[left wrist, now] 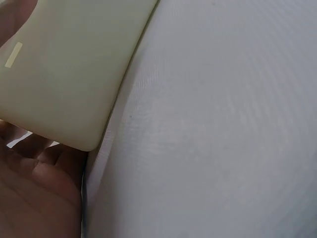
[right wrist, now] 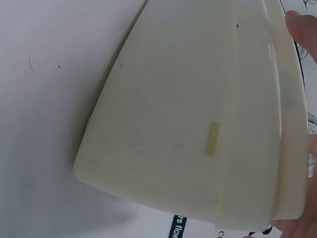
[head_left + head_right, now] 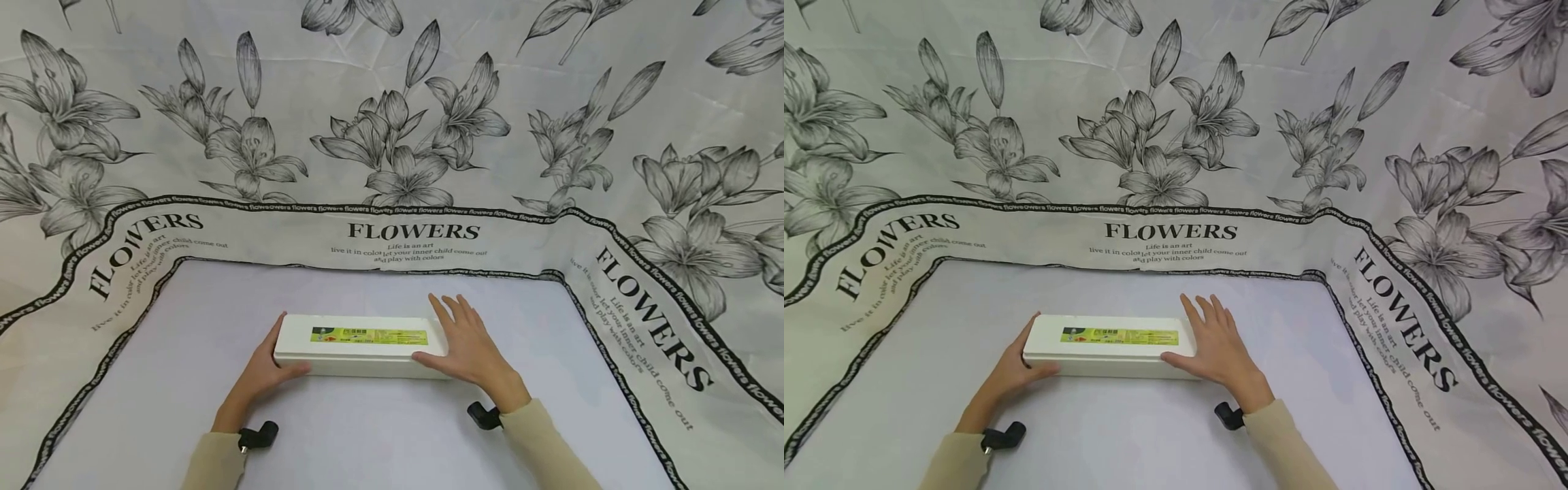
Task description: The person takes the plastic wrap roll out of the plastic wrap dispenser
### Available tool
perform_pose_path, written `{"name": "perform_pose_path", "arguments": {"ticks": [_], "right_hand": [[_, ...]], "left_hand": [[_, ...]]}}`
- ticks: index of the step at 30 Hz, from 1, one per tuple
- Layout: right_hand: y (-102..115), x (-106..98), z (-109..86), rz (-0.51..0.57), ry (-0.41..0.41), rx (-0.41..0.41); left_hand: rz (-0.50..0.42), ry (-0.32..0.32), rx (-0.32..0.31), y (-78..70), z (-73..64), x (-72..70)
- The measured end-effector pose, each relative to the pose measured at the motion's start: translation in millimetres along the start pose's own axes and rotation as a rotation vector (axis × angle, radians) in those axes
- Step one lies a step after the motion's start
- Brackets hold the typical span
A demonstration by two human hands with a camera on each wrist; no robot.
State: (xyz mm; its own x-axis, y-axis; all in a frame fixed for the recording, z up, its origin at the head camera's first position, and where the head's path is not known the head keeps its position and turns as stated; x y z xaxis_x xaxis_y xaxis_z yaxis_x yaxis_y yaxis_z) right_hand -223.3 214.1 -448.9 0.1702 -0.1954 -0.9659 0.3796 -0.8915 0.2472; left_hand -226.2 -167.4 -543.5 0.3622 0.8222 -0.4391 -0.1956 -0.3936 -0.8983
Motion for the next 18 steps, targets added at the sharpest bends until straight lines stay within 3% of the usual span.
{"name": "perform_pose_path", "arguments": {"ticks": [7,14,18], "right_hand": [[8.5,7.0,5.9,0.001,-0.014,-0.03],[13.8,10.3,7.2,-0.025,-0.039,-0.059],[14.3,11.3,7.6,-0.06,-0.047,-0.074]], "left_hand": [[-0.004,0.029,-0.006,2.8,1.1,3.4],[-0.023,0.026,-0.055,4.4,1.4,4.7],[-0.032,0.025,-0.047,5.7,0.7,3.0]]}}
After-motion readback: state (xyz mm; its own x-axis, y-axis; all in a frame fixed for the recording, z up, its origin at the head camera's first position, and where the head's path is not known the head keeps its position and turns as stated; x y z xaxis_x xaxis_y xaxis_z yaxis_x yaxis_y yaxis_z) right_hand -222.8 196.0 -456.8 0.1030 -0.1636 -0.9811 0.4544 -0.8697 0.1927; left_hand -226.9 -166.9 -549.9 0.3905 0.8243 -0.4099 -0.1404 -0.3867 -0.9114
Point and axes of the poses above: each hand's wrist, its own z-axis towards the middle knuckle, its own x-axis out of the palm, y = z × x, the point moved 4 cm from there along z, towards the middle knuckle, and after that the axes turned 15 degrees about y, right-handed, at the moved point
